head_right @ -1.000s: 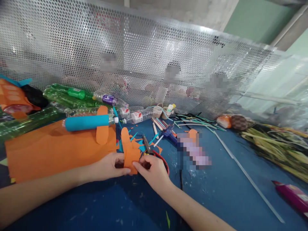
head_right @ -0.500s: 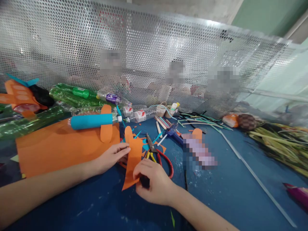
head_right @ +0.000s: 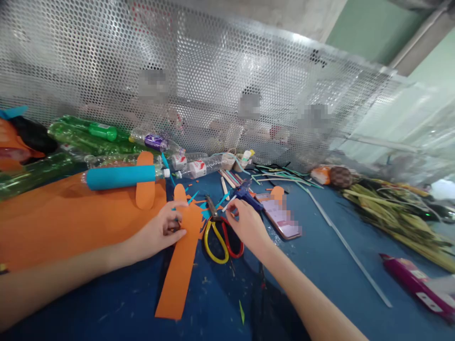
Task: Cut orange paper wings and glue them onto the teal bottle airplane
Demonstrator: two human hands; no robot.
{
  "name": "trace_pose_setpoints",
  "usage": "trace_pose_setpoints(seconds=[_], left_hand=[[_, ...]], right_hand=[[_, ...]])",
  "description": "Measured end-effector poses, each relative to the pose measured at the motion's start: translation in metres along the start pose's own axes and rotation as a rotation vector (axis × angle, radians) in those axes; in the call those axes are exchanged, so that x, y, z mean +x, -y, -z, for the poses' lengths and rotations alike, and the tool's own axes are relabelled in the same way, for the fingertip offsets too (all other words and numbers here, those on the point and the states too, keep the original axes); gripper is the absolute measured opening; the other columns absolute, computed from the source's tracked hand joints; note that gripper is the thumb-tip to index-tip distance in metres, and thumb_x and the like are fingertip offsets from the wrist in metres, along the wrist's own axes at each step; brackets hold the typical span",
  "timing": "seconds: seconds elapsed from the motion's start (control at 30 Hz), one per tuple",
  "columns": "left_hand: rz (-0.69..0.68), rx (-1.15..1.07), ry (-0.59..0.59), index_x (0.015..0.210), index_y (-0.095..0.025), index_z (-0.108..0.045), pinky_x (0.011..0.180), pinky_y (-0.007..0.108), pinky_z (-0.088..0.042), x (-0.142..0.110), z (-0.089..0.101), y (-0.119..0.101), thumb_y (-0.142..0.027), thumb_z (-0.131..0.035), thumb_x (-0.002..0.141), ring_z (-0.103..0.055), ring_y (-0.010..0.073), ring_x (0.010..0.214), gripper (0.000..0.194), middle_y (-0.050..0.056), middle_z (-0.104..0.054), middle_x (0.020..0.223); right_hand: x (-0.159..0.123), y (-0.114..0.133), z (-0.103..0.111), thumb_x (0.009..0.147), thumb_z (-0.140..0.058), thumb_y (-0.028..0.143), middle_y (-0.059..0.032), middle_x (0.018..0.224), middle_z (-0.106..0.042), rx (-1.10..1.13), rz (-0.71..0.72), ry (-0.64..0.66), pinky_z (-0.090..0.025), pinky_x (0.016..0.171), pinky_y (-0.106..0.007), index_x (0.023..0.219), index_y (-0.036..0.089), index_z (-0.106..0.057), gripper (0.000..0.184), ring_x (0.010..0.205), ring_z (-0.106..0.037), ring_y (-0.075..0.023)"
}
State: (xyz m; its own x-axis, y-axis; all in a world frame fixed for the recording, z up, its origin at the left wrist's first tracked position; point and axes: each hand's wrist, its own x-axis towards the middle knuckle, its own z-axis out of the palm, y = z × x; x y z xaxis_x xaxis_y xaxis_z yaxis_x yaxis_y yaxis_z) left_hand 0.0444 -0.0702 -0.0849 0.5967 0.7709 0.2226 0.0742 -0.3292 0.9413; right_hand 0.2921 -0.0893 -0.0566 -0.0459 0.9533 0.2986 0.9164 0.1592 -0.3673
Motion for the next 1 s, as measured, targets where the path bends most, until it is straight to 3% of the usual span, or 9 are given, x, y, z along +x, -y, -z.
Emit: trace_pose_setpoints(seconds=[0.1, 0.17, 0.3, 0.5, 0.6, 0.67, 0.73, 0.87, 1.0], left_hand=[[-0.033, 0.168, 0.092, 0.092, -0.021, -0.06, 0.065, 0.023, -0.043, -0.005, -0.004, -0.007, -0.016, -0.049, 0.081, -0.051, 0.0102, 0.069, 0.016, -0.001, -0.051, 0.081], [0.005, 0.239, 0.141, 0.083, -0.02, -0.065, 0.065, 0.023, -0.043, -0.009, -0.008, -0.014, -0.018, -0.048, 0.082, -0.053, 0.0116, 0.072, 0.017, 0.0, -0.053, 0.078], [0.045, 0.381, 0.159, 0.093, -0.021, -0.066, 0.065, 0.025, -0.045, -0.016, -0.016, -0.023, -0.021, -0.048, 0.083, -0.054, 0.0129, 0.071, 0.02, 0.001, -0.053, 0.081], [-0.197, 0.727, 0.217, 0.088, -0.019, -0.065, 0.072, 0.033, -0.045, -0.021, -0.018, -0.019, -0.017, -0.046, 0.085, -0.052, 0.0198, 0.081, 0.02, 0.005, -0.054, 0.079], [-0.256, 0.799, 0.208, 0.096, -0.021, -0.064, 0.082, 0.039, -0.046, -0.026, -0.018, -0.019, -0.017, -0.044, 0.086, -0.049, 0.0241, 0.099, 0.022, 0.01, -0.054, 0.105], [-0.289, 0.867, 0.176, 0.103, -0.023, -0.062, 0.092, 0.046, -0.041, -0.031, -0.019, -0.02, -0.019, -0.047, 0.086, -0.038, 0.0304, 0.119, 0.024, 0.011, -0.04, 0.132], [-0.34, 0.945, 0.175, 0.112, -0.024, -0.059, 0.097, 0.052, -0.037, -0.037, -0.02, -0.021, -0.023, -0.049, 0.086, -0.027, 0.0352, 0.128, 0.029, 0.011, -0.029, 0.143], [-0.479, 0.969, 0.268, 0.126, -0.02, -0.049, 0.094, 0.05, -0.042, -0.045, -0.023, -0.024, -0.036, -0.049, 0.086, -0.037, 0.0355, 0.125, 0.043, 0.015, -0.045, 0.134], [-0.554, 0.863, 0.383, 0.118, -0.018, -0.056, 0.09, 0.037, -0.047, -0.044, -0.024, -0.029, -0.041, -0.047, 0.087, -0.056, 0.0273, 0.107, 0.039, 0.013, -0.062, 0.115]], right_hand=[[0.004, -0.013, 0.0, 0.08, -0.053, 0.024, -0.0018, 0.078, -0.064, -0.037, -0.011, 0.043, -0.044, 0.065, -0.026, 0.083, 0.02, -0.058, 0.007, 0.071, -0.06, -0.0164], [0.002, -0.014, -0.003, 0.081, -0.054, 0.026, -0.0021, 0.078, -0.064, -0.044, -0.001, 0.076, -0.043, 0.066, -0.026, 0.082, 0.02, -0.059, 0.008, 0.072, -0.06, -0.0164], [-0.005, -0.005, -0.004, 0.078, -0.06, 0.041, -0.003, 0.081, -0.06, -0.075, 0.018, 0.146, -0.042, 0.064, -0.028, 0.085, 0.019, -0.06, 0.022, 0.07, -0.058, -0.0173], [-0.015, 0.007, 0.002, 0.069, -0.069, 0.049, -0.0055, 0.092, -0.056, -0.067, 0.066, 0.217, -0.041, 0.075, -0.033, 0.097, 0.019, -0.052, 0.044, 0.086, -0.056, -0.0227], [-0.019, 0.012, 0.003, 0.066, -0.072, 0.038, -0.0055, 0.091, -0.055, -0.073, 0.041, 0.226, -0.041, 0.073, -0.031, 0.095, 0.019, -0.049, 0.042, 0.086, -0.055, -0.0226], [-0.02, 0.015, 0.002, 0.067, -0.07, 0.031, -0.0046, 0.087, -0.055, -0.105, 0.014, 0.214, -0.04, 0.07, -0.03, 0.091, 0.019, -0.047, 0.035, 0.082, -0.055, -0.0218], [-0.019, 0.016, 0.002, 0.066, -0.068, 0.027, -0.0046, 0.085, -0.055, -0.155, -0.026, 0.182, -0.039, 0.069, -0.029, 0.088, 0.019, -0.047, 0.032, 0.081, -0.054, -0.0219], [-0.014, 0.01, 0.002, 0.07, -0.067, 0.033, -0.0053, 0.085, -0.056, -0.174, -0.056, 0.175, -0.04, 0.07, -0.03, 0.089, 0.019, -0.048, 0.031, 0.082, -0.055, -0.0224], [-0.002, -0.002, 0.005, 0.083, -0.055, 0.04, -0.0039, 0.085, -0.06, -0.17, -0.011, 0.156, -0.042, 0.071, -0.029, 0.092, 0.019, -0.051, 0.023, 0.081, -0.057, -0.0199]])
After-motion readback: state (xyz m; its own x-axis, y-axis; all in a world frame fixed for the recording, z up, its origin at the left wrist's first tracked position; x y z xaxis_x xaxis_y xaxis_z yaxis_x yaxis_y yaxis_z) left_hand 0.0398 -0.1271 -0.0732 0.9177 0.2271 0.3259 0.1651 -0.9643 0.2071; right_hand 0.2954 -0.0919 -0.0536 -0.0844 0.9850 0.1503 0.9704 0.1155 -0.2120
